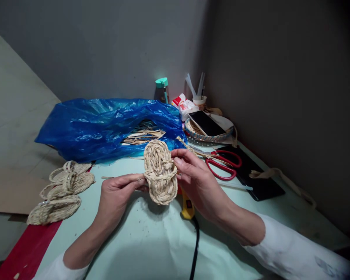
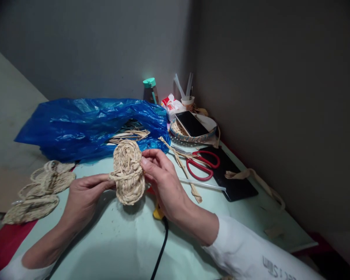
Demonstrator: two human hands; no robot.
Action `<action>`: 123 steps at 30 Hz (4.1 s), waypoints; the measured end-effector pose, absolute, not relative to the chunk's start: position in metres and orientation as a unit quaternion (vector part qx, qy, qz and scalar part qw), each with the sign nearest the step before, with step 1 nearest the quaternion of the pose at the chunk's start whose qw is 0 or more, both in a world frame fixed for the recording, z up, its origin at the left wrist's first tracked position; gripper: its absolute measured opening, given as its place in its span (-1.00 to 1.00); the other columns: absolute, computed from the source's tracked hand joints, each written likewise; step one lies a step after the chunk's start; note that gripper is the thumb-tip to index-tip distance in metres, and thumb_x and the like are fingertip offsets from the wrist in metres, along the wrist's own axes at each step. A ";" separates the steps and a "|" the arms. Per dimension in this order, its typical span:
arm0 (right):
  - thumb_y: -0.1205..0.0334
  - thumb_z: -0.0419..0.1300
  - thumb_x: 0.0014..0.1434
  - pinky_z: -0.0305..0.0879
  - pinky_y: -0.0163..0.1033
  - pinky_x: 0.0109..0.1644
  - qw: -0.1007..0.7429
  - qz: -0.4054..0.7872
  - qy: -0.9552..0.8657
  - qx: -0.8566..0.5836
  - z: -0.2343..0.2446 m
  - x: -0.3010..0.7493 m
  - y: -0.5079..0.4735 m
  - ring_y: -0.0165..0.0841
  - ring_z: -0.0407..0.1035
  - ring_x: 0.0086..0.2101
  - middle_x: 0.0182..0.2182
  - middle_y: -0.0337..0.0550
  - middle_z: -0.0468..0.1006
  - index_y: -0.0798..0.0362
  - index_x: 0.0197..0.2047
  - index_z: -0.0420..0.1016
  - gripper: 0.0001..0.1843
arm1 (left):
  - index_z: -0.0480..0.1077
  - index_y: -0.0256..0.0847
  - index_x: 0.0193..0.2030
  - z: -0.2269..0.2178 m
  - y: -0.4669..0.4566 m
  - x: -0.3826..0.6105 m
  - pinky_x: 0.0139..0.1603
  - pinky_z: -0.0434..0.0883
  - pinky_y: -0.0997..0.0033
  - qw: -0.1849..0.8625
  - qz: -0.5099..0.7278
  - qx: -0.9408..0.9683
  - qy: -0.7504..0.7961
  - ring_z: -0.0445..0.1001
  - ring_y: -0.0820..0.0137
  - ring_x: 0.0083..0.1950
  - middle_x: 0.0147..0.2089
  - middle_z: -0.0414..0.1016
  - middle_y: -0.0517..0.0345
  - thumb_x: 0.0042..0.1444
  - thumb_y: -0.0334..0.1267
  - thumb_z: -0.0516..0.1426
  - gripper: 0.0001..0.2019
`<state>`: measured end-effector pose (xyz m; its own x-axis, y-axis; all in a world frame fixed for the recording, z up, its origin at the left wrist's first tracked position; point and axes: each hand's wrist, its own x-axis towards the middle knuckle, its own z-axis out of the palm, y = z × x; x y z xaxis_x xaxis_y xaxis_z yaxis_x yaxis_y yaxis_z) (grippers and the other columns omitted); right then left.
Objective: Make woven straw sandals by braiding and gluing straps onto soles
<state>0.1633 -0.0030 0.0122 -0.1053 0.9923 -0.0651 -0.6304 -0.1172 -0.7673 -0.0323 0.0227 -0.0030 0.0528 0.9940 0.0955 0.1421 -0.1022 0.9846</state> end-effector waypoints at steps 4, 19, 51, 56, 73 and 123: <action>0.10 0.38 0.07 0.26 -0.34 -0.20 0.604 0.661 -0.309 -0.322 0.012 0.162 -0.004 -0.39 0.32 -0.24 -0.23 -0.24 0.43 -0.02 -0.19 0.42 -0.70 | 0.65 -0.14 -0.45 -0.002 0.020 -0.034 -0.33 0.52 0.41 0.482 0.464 0.568 0.479 0.58 0.31 -0.42 -0.43 0.67 0.10 0.07 -0.16 0.29 -0.84; 0.05 0.26 0.22 0.29 -0.24 -0.10 0.514 0.620 -0.460 -0.374 0.006 0.159 -0.012 -0.36 0.32 -0.19 -0.14 -0.19 0.41 -0.02 -0.05 0.35 -0.69 | 0.50 -0.14 0.03 -0.005 -0.001 -0.016 -0.01 0.48 0.38 0.658 0.464 0.442 0.396 0.58 0.19 0.01 0.02 0.63 0.06 -0.02 -0.34 0.36 -0.58; 0.36 0.28 0.24 0.29 -0.28 -0.36 0.494 0.164 -0.741 -0.424 0.010 0.164 -0.014 -0.40 0.40 -0.43 -0.44 -0.27 0.52 -0.04 -0.31 0.38 -0.84 | 0.52 -0.17 -0.31 -0.004 -0.012 -0.002 -0.39 0.47 0.47 0.498 0.489 0.459 0.550 0.56 0.30 -0.36 -0.48 0.52 0.24 -0.12 -0.25 0.31 -0.82; 0.38 0.26 0.26 0.30 -0.28 -0.34 0.487 0.169 -0.757 -0.402 0.007 0.162 -0.017 -0.39 0.40 -0.40 -0.42 -0.22 0.49 -0.02 -0.30 0.36 -0.84 | 0.50 -0.17 -0.37 -0.004 -0.008 -0.006 -0.52 0.41 0.52 0.482 0.459 0.494 0.560 0.51 0.37 -0.45 -0.48 0.56 0.25 -0.15 -0.26 0.29 -0.84; 0.41 0.17 0.22 0.25 -0.07 -0.26 0.427 0.034 -0.791 -0.437 0.001 0.154 -0.021 -0.21 0.29 -0.31 -0.32 -0.02 0.50 0.17 -0.26 0.56 -0.88 | 0.42 -0.18 -0.44 0.004 -0.011 0.003 -0.47 0.33 0.53 0.444 0.458 0.488 0.596 0.43 0.42 -0.45 -0.50 0.49 0.32 -0.19 -0.35 0.22 -0.89; 0.32 0.09 0.29 0.37 -0.23 -0.25 0.464 0.335 -0.670 -0.473 0.014 0.170 -0.006 -0.34 0.48 -0.27 -0.24 -0.14 0.57 0.07 -0.03 0.35 -0.82 | 0.58 -0.31 -0.39 0.000 -0.003 -0.013 -0.49 0.41 0.57 0.679 0.436 0.371 0.460 0.50 0.44 -0.51 -0.51 0.60 0.06 -0.10 -0.23 0.41 -0.80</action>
